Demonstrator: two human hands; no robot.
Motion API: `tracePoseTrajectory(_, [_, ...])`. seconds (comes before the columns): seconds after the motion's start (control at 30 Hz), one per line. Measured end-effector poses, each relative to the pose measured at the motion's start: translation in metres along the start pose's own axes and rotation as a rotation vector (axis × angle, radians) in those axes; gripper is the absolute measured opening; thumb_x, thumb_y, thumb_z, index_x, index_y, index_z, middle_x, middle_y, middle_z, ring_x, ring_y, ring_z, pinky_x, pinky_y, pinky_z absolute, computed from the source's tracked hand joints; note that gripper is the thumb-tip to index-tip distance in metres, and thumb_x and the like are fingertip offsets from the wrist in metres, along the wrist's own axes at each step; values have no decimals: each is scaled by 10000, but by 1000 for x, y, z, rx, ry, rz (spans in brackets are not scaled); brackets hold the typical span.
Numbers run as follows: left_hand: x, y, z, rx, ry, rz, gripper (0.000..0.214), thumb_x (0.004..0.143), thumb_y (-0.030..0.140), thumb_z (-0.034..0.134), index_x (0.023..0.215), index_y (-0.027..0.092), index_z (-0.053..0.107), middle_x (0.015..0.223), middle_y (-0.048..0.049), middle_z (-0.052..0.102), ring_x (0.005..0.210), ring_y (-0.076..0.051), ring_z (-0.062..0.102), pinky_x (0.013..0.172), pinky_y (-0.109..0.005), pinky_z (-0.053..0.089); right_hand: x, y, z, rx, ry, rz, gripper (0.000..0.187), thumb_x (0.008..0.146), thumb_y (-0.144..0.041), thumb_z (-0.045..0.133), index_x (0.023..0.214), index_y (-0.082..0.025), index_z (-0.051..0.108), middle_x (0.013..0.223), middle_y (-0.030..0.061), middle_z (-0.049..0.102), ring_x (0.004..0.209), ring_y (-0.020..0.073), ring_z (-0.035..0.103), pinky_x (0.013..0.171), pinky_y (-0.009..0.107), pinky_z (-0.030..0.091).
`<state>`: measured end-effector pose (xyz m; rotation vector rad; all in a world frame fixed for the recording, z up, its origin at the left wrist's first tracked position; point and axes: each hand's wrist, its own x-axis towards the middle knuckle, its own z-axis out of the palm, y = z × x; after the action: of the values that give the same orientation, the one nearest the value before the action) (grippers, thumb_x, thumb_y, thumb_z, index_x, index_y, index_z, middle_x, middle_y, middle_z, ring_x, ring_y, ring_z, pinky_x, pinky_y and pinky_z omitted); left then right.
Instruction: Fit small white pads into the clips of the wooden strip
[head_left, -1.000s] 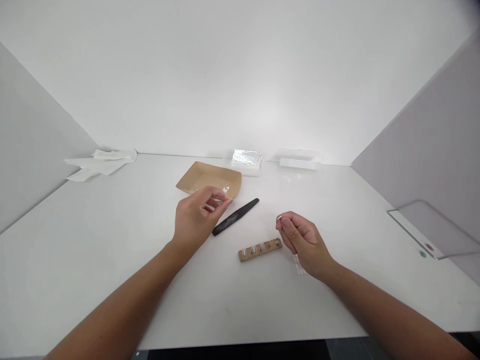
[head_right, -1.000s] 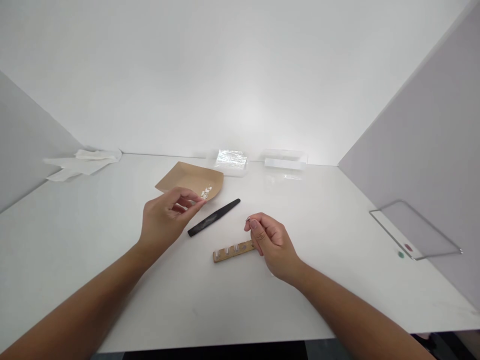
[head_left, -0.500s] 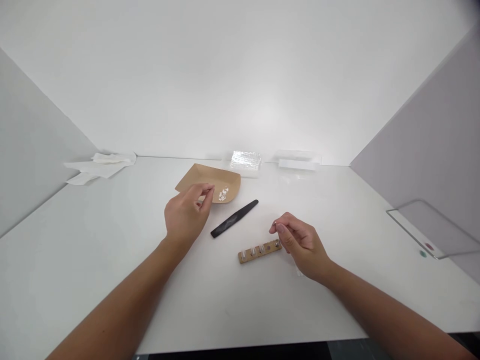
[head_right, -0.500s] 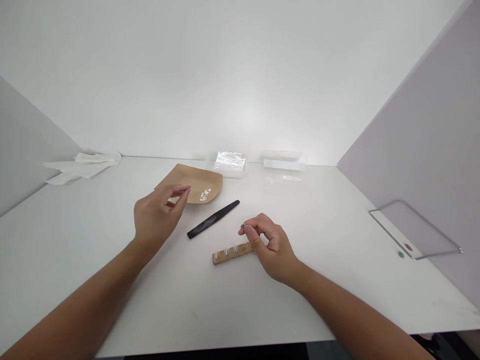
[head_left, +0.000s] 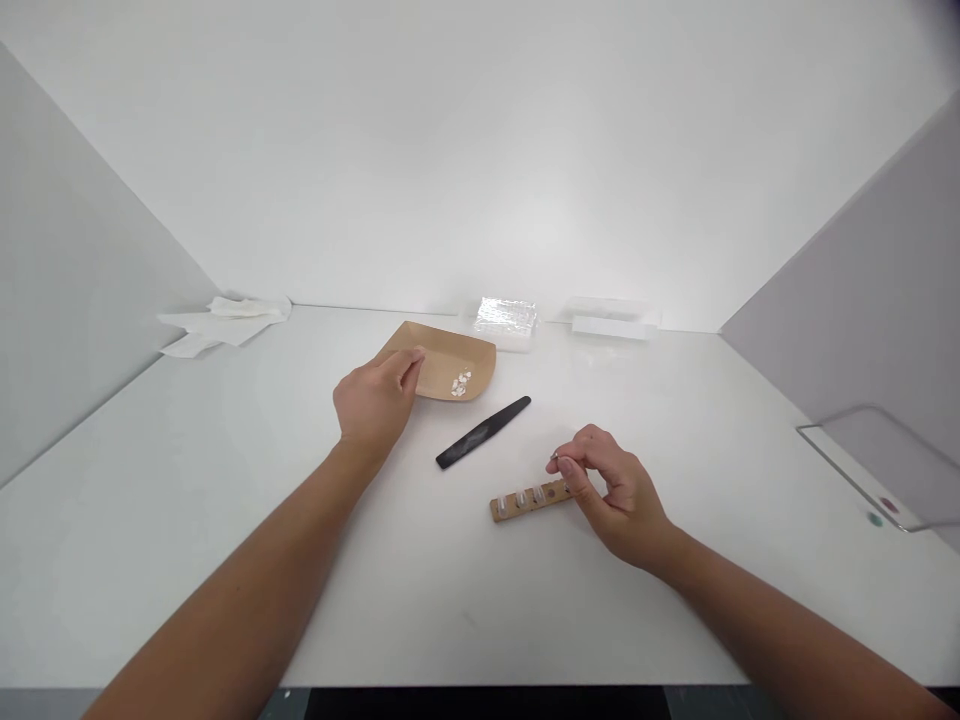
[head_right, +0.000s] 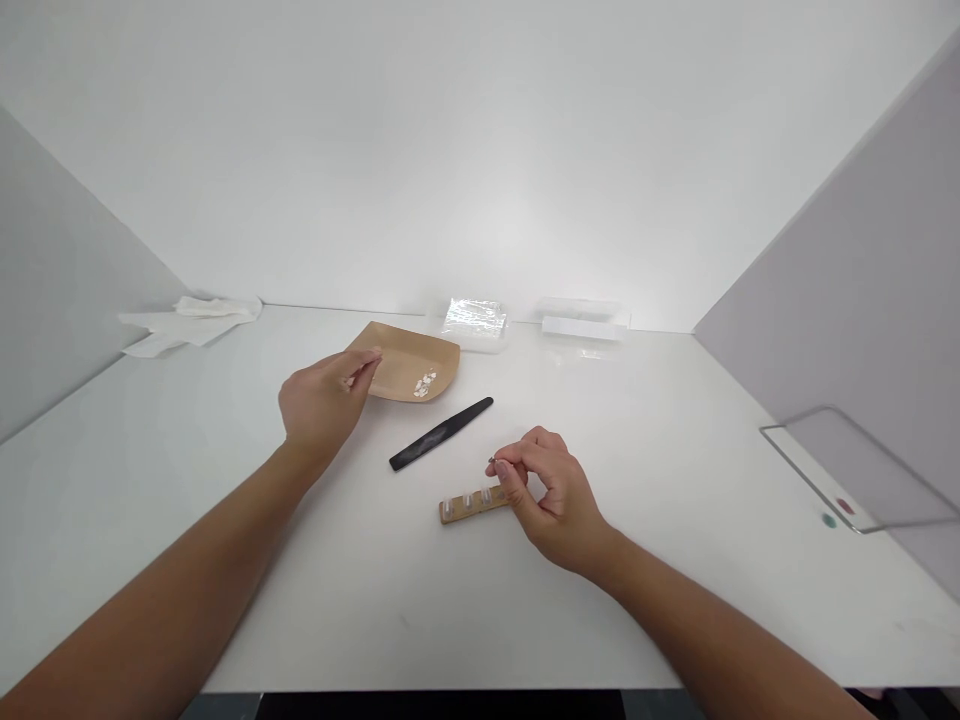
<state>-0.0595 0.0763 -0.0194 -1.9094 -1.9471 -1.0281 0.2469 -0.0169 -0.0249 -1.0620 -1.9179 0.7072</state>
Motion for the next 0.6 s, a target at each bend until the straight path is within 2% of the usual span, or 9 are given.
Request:
tracePoseTrajectory(0.1, [1,-1,0,42,4,31,351,996,168,526,1162,305,803,1177,5,814,769,-191,755,539,-292,388,0,0,0,-45,3,-12,230,1074,-313,525,961,-274,721,778,22,679,853,220,574,799,389,496])
tracePoseTrajectory(0.17, [0,1,-2,-1,67,71,470,948,53,480,1200,306,787,1305,16,766,910,-197,781,560,-286,433,0,1,0,-63,4,-16,219,1070,-312,537,982,-282,736,779,20,695,853,222,583,828,408,500])
tracePoseTrajectory(0.23, [-2,6,-5,-93,133,139,500,934,12,460,1204,289,778,1370,9,731,1100,-205,761,643,-279,511,1,1,0,-72,10,-22,207,1065,-304,548,1001,-287,745,798,19,718,859,224,593,847,421,504])
tracePoseTrajectory(0.3, [-7,15,-8,-212,160,238,380,970,66,515,1159,261,782,1344,-15,746,1191,-218,728,781,-290,570,2,2,0,-82,23,-39,199,1061,-293,555,1007,-283,746,814,19,733,859,222,596,855,425,504])
tracePoseTrajectory(0.4, [-20,31,-12,-394,85,385,261,1011,122,573,1122,249,772,1105,-17,823,1044,-188,762,856,-293,587,4,2,0,-111,37,-80,181,1052,-282,576,1004,-278,751,776,11,722,849,216,590,858,418,496])
tracePoseTrajectory(0.47, [-31,44,-14,-525,13,494,271,1020,112,574,1180,244,748,1115,-31,817,1054,-188,757,928,-319,592,5,1,0,-139,44,-117,172,1046,-271,590,1007,-276,758,729,3,695,826,207,579,860,413,484])
tracePoseTrajectory(0.53, [-41,55,-15,-633,-86,544,330,1022,86,569,1292,234,687,1168,-46,803,1116,-185,737,960,-321,598,6,0,-1,-169,51,-157,160,1040,-260,606,1024,-274,765,698,-3,665,803,200,567,859,409,470])
tracePoseTrajectory(0.6, [-50,64,-17,-712,-140,582,360,1023,62,549,1315,235,668,1124,-50,801,1179,-198,705,968,-337,601,7,0,-1,-199,58,-192,145,1033,-251,626,1041,-272,769,686,-6,644,790,194,555,854,407,453])
